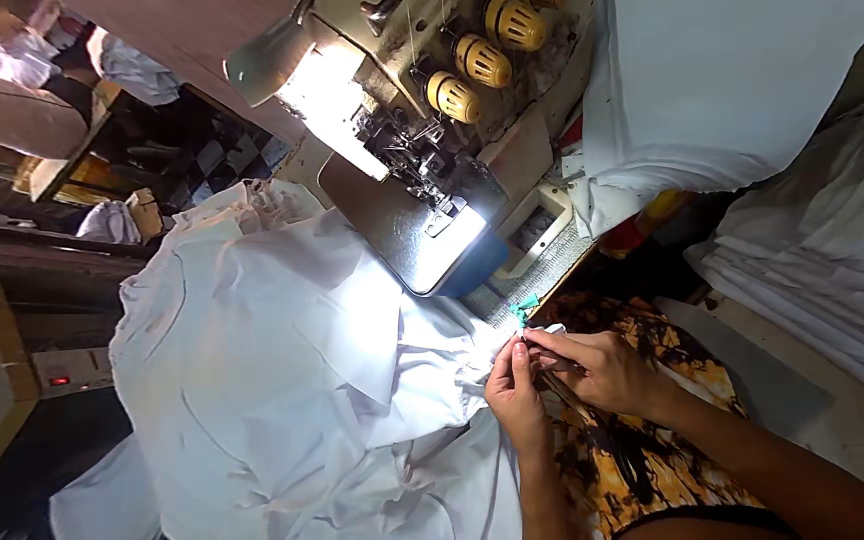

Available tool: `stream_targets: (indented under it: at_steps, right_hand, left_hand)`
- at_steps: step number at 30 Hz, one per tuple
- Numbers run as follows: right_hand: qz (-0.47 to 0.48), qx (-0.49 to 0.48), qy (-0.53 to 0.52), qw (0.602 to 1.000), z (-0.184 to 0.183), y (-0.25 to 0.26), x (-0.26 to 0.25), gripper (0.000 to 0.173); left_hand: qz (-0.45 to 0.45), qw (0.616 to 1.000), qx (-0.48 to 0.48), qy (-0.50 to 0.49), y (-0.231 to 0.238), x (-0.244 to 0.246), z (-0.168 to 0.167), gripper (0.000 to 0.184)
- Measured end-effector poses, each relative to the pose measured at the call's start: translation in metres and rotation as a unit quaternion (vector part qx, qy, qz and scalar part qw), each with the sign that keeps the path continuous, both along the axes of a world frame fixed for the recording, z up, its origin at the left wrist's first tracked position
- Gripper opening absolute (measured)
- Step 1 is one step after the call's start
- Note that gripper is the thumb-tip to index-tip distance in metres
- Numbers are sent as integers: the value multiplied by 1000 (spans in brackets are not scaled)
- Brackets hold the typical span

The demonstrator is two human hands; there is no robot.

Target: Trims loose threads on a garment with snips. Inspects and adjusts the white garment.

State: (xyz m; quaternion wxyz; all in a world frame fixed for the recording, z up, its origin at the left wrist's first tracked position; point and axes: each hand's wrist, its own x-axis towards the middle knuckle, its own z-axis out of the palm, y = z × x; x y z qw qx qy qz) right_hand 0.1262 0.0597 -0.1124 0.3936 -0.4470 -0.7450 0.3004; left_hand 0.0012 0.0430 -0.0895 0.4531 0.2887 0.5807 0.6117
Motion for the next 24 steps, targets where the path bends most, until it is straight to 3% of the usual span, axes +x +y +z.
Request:
stream_targets:
  at_steps: [5, 13, 18, 24]
  right_hand:
    - [-6, 54, -61, 997, -2, -4, 2, 48]
    - [-9, 58, -71, 996, 1, -6, 4, 50]
    - [19, 13, 14, 1000, 2, -14, 8, 22]
    - [93, -164, 128, 974, 4, -18, 13, 57]
  left_hand:
    - [28, 999, -15, -39, 3, 5, 0, 17]
    - [72, 996, 7, 55, 7, 14, -8, 14]
    - [73, 993, 15, 86, 5, 18, -11, 17]
    - [74, 987, 31, 140, 5, 17, -11, 15]
